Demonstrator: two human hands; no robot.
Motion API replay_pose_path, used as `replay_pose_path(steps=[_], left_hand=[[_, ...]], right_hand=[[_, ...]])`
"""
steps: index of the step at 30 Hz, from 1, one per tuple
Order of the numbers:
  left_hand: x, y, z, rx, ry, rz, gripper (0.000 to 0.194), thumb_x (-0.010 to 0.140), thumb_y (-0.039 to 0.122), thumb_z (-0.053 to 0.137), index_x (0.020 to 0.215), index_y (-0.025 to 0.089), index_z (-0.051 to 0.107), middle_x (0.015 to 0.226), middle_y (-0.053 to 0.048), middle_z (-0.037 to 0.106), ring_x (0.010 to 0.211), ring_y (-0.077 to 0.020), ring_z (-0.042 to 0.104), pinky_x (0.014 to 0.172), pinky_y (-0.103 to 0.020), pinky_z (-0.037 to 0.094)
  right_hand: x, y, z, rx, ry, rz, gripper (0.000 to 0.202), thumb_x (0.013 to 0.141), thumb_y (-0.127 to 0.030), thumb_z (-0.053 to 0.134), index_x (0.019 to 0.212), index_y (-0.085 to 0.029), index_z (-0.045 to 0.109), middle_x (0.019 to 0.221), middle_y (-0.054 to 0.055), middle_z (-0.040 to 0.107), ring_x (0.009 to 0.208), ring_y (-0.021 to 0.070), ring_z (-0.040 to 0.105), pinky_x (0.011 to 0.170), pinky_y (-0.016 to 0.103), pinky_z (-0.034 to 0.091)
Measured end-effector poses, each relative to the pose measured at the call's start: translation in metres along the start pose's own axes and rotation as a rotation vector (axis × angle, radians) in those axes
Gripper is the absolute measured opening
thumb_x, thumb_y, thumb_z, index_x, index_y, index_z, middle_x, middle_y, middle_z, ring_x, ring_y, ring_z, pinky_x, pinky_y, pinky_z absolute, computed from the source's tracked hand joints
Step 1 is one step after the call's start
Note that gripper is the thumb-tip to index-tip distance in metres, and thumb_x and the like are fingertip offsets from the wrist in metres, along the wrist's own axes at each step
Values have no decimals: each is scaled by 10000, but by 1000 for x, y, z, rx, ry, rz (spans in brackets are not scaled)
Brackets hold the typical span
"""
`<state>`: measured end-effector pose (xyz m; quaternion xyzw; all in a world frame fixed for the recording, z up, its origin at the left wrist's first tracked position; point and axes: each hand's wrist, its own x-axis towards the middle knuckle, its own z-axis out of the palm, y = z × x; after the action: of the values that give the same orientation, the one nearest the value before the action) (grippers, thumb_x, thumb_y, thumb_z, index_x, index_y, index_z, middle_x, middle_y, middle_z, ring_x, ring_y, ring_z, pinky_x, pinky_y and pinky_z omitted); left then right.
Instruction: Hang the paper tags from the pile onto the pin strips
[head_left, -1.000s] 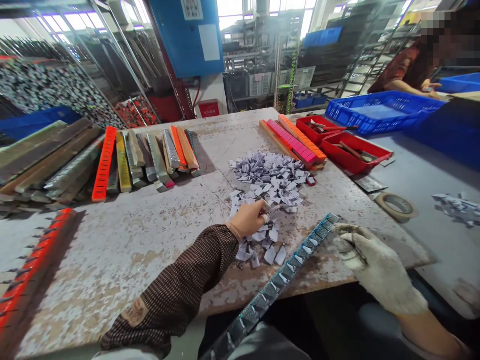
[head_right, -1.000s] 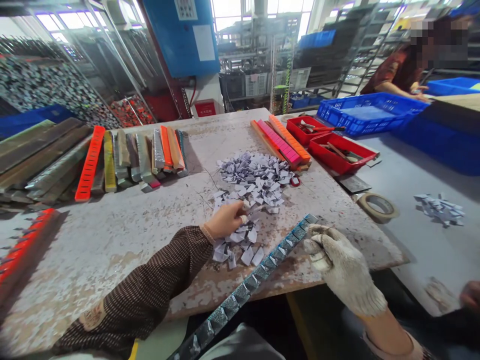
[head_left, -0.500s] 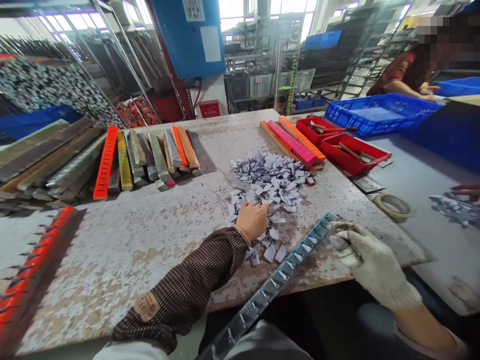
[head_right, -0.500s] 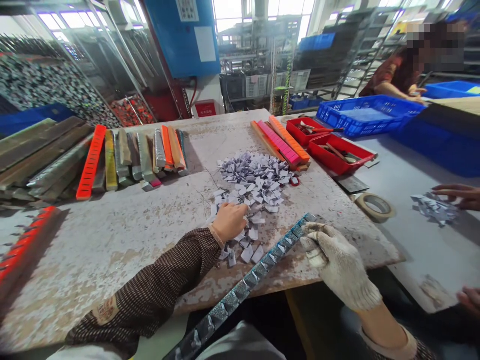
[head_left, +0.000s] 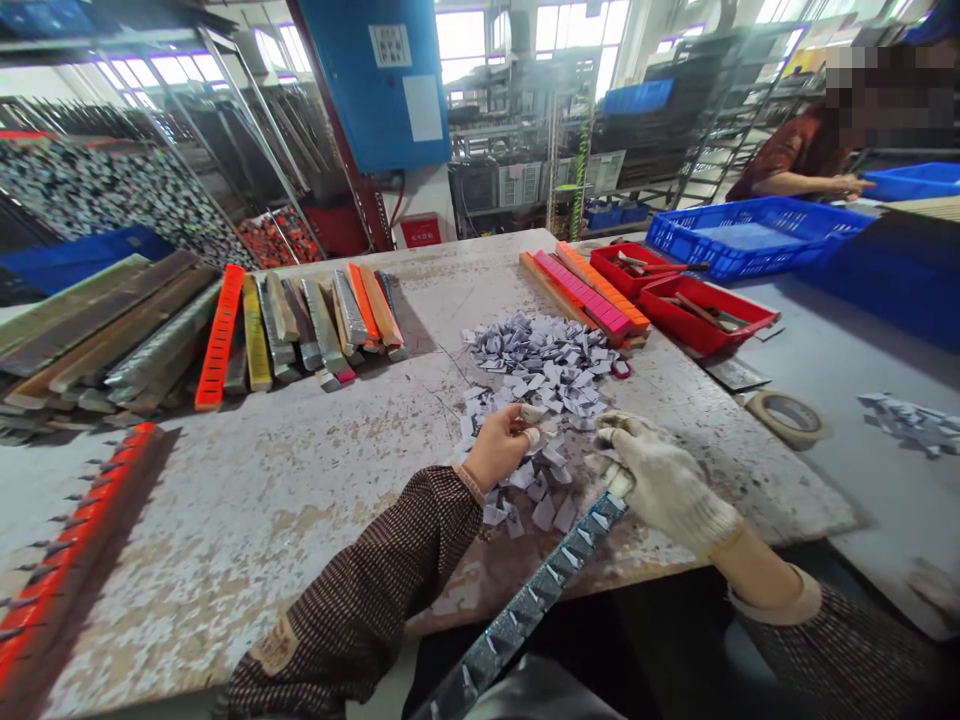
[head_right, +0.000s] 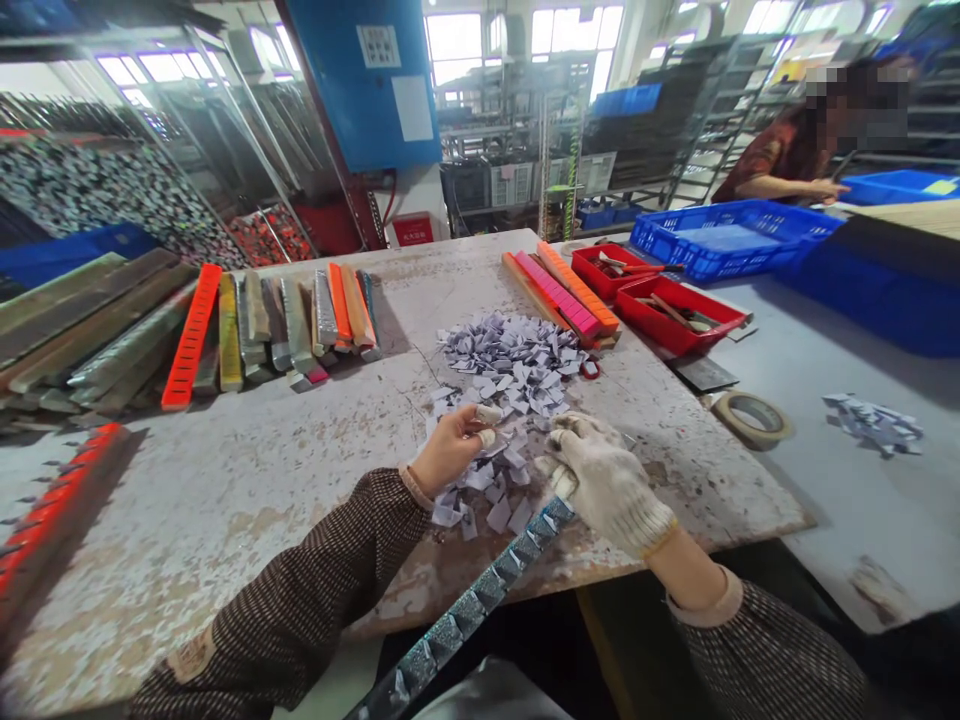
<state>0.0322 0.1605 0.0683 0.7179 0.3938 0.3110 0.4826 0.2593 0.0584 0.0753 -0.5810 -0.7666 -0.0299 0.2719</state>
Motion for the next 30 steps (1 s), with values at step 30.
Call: replay_pose_path(steps=[30], left_hand=[[-63,5,21,-104,-60,17,290,810,75,564,1051,195,672,1013,-56,750,947,-210,711,856,-315,549]], right_hand=[[-36,40,-30,-310,-11,38,210,971,-251,468,943,-191,667,1164,195,701,1164,377,646,1017,567,530]])
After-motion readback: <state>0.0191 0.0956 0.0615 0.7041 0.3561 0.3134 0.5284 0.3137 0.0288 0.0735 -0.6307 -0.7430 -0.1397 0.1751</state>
